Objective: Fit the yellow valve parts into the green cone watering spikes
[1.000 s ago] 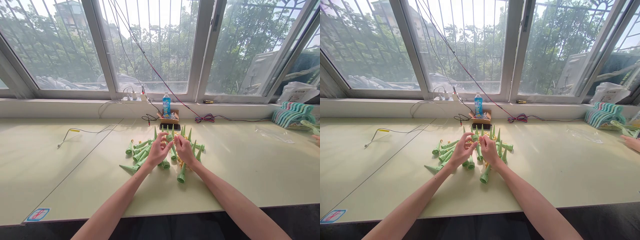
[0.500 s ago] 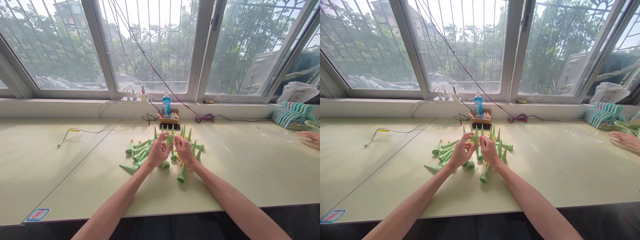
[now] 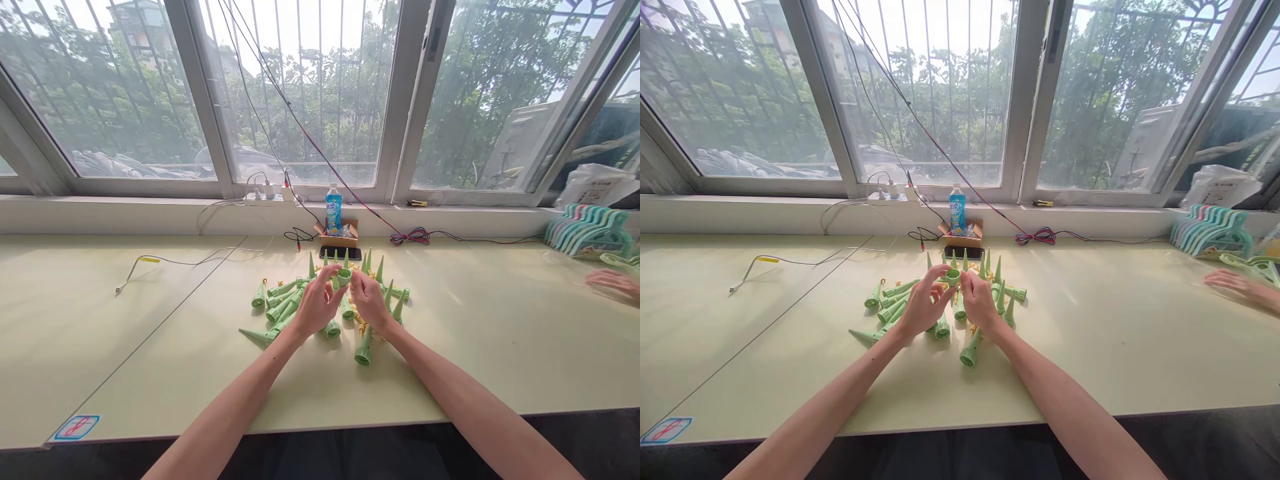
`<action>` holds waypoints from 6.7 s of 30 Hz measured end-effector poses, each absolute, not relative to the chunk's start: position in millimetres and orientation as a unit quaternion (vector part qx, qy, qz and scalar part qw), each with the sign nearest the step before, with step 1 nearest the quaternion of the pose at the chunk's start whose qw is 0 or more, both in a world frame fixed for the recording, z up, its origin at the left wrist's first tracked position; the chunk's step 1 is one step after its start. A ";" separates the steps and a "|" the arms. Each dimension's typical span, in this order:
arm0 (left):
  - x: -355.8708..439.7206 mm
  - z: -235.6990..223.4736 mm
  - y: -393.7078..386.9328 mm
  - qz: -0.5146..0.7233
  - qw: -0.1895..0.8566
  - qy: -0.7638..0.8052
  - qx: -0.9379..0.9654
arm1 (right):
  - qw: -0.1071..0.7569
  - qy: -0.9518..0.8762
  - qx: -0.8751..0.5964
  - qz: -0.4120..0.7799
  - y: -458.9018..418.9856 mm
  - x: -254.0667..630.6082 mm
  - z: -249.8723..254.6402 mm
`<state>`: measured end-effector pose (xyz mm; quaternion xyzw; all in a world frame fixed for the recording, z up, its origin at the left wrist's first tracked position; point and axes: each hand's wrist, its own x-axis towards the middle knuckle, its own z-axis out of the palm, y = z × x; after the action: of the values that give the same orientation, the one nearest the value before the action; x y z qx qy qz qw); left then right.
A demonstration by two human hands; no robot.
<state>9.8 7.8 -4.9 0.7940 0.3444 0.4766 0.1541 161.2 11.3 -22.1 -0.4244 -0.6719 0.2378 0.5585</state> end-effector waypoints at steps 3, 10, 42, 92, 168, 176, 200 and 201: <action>9.6 -6.6 9.3 0.477 0.139 0.338 0.799 | 0.560 -0.672 -0.421 0.239 12.0 161.5 -22.5; 8.6 -7.9 10.4 0.481 0.093 0.317 0.812 | 0.567 -0.668 -0.413 0.248 13.7 160.7 -26.2; 15.5 14.8 -5.6 0.514 0.436 0.366 0.642 | 0.555 -0.702 -0.385 0.228 9.9 159.7 -26.6; 15.4 3.0 2.5 0.593 0.250 0.376 0.668 | 0.581 -0.669 -0.435 0.162 11.1 162.3 -20.5; 13.3 -2.5 3.5 0.476 0.166 0.331 0.797 | 0.589 -0.608 -0.382 0.371 20.1 163.0 -28.8; 12.8 -8.7 6.9 0.467 0.128 0.317 0.815 | 0.592 -0.588 -0.339 0.435 16.5 161.3 -22.5; 12.3 12.6 0.1 0.496 0.454 0.377 0.638 | 0.569 -0.691 -0.360 0.264 7.0 158.2 -25.2; 12.3 12.7 0.0 0.492 0.457 0.377 0.638 | 0.568 -0.692 -0.360 0.262 7.4 158.5 -25.6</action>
<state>12.3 0.0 12.7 0.6378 0.3775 0.4922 0.4565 158.5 7.4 -25.6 -0.3600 -0.6919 0.2621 0.5683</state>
